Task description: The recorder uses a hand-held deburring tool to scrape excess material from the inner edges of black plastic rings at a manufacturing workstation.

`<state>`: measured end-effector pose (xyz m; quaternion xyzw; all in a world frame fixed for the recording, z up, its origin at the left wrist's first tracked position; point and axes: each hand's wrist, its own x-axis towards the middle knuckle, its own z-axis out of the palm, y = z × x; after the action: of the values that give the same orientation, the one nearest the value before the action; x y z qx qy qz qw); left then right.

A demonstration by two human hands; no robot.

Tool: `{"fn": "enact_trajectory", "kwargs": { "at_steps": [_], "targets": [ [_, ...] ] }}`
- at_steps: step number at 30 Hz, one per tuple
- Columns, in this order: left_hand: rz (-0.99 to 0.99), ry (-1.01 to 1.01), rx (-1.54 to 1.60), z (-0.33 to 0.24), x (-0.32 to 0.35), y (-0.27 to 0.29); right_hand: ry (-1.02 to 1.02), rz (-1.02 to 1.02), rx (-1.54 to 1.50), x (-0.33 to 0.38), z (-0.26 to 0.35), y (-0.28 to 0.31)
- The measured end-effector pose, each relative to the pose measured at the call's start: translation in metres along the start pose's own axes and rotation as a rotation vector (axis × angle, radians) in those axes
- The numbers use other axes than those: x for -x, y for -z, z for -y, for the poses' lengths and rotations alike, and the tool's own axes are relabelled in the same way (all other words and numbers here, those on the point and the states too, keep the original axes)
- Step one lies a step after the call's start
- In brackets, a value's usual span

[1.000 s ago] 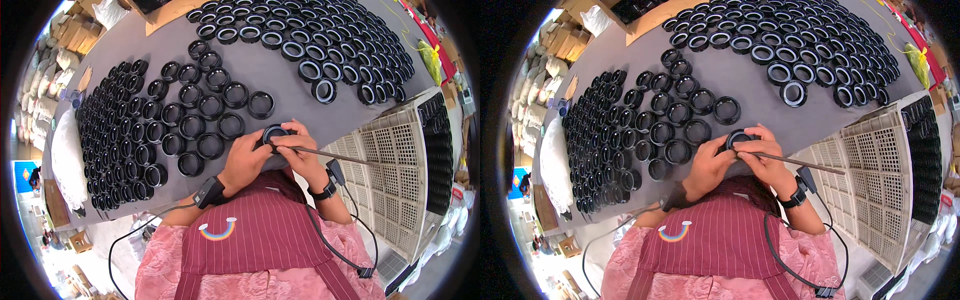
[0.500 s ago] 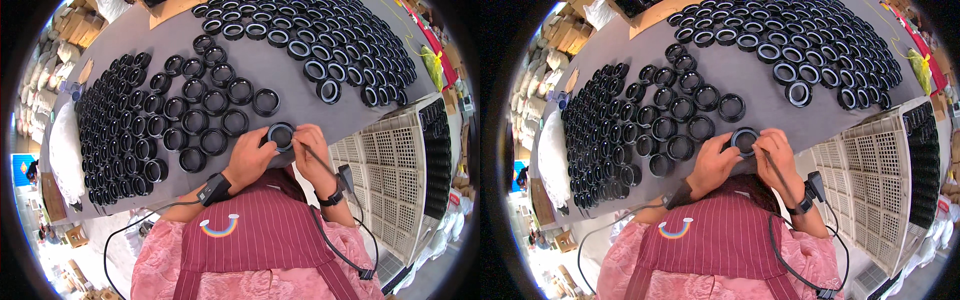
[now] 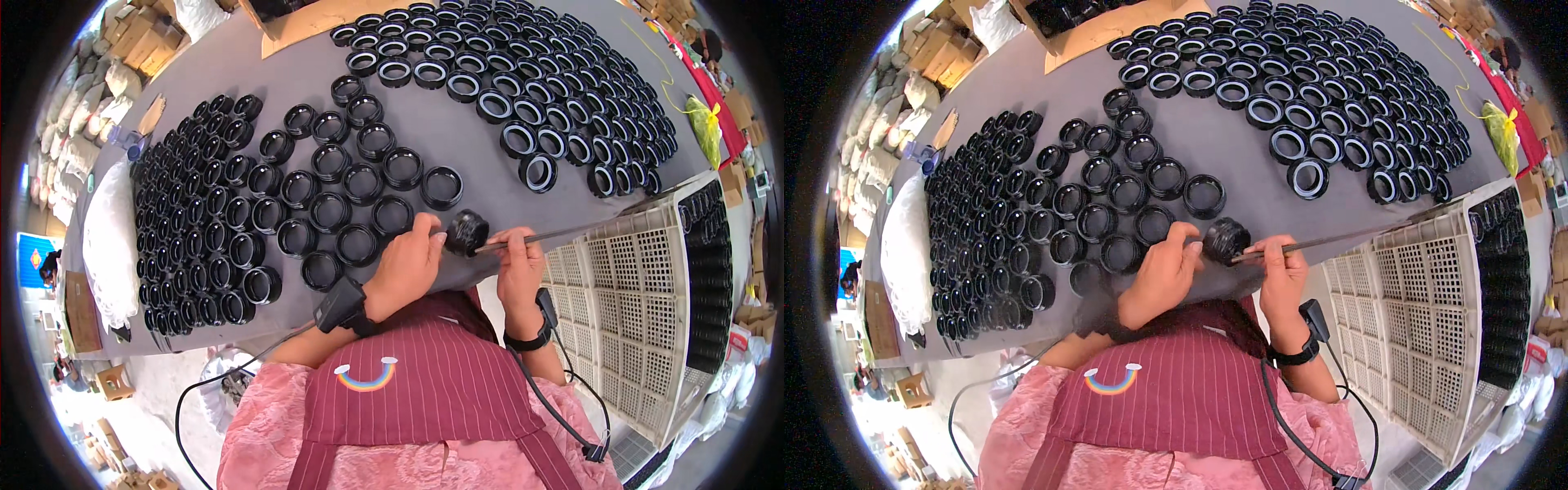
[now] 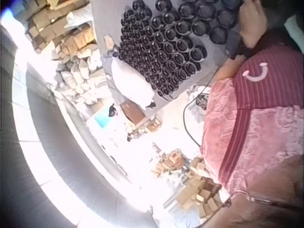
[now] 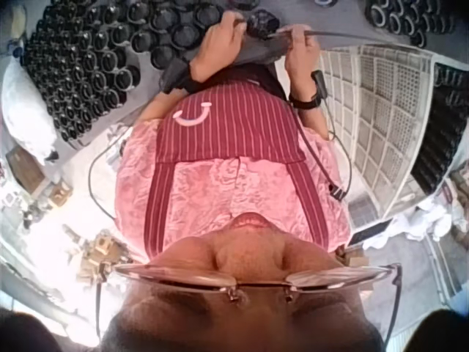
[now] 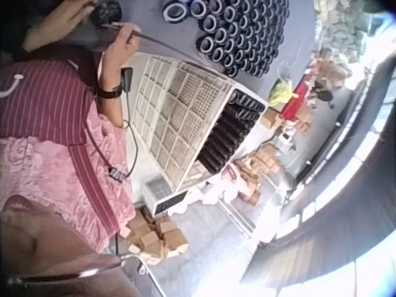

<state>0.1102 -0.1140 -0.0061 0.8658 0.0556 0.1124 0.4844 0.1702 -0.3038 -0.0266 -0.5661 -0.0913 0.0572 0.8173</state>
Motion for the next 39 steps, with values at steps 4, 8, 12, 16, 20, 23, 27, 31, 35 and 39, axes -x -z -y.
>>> {"fn": "enact_trajectory", "kwargs": {
  "at_steps": [4,8,12,16,20,23,27,31,35,39],
  "targets": [
    [-0.013,0.013,-0.347,-0.018,0.004,0.010,0.007,0.000,0.003,0.000,-0.004,-0.003],
    [-0.099,-0.384,-0.496,-0.023,0.002,0.013,-0.005,0.015,0.067,-0.001,-0.004,-0.008],
    [-0.039,-0.460,-0.599,-0.014,-0.003,0.008,0.074,0.031,0.106,-0.006,-0.002,-0.011],
    [-0.034,-0.518,-0.656,-0.002,-0.011,-0.003,0.064,0.048,0.024,-0.011,-0.011,-0.003],
    [0.024,-0.489,-0.599,-0.007,-0.007,-0.006,0.015,-0.020,-0.055,-0.008,-0.004,0.003],
    [0.068,-0.379,-0.547,-0.013,0.004,-0.003,0.005,-0.080,0.205,-0.014,0.002,0.006],
    [0.027,-0.334,-0.681,-0.010,-0.002,0.002,0.226,0.029,0.612,-0.034,-0.012,0.000],
    [-0.033,-0.329,-0.736,0.000,-0.012,0.000,0.383,0.124,0.659,-0.051,-0.023,-0.040],
    [-0.051,-0.252,-0.731,0.001,-0.017,0.002,0.372,0.145,0.539,-0.060,-0.008,-0.045],
    [-0.094,-0.340,-0.663,-0.009,-0.011,0.008,0.698,-0.223,0.832,-0.077,0.021,0.016]
  ]
}}
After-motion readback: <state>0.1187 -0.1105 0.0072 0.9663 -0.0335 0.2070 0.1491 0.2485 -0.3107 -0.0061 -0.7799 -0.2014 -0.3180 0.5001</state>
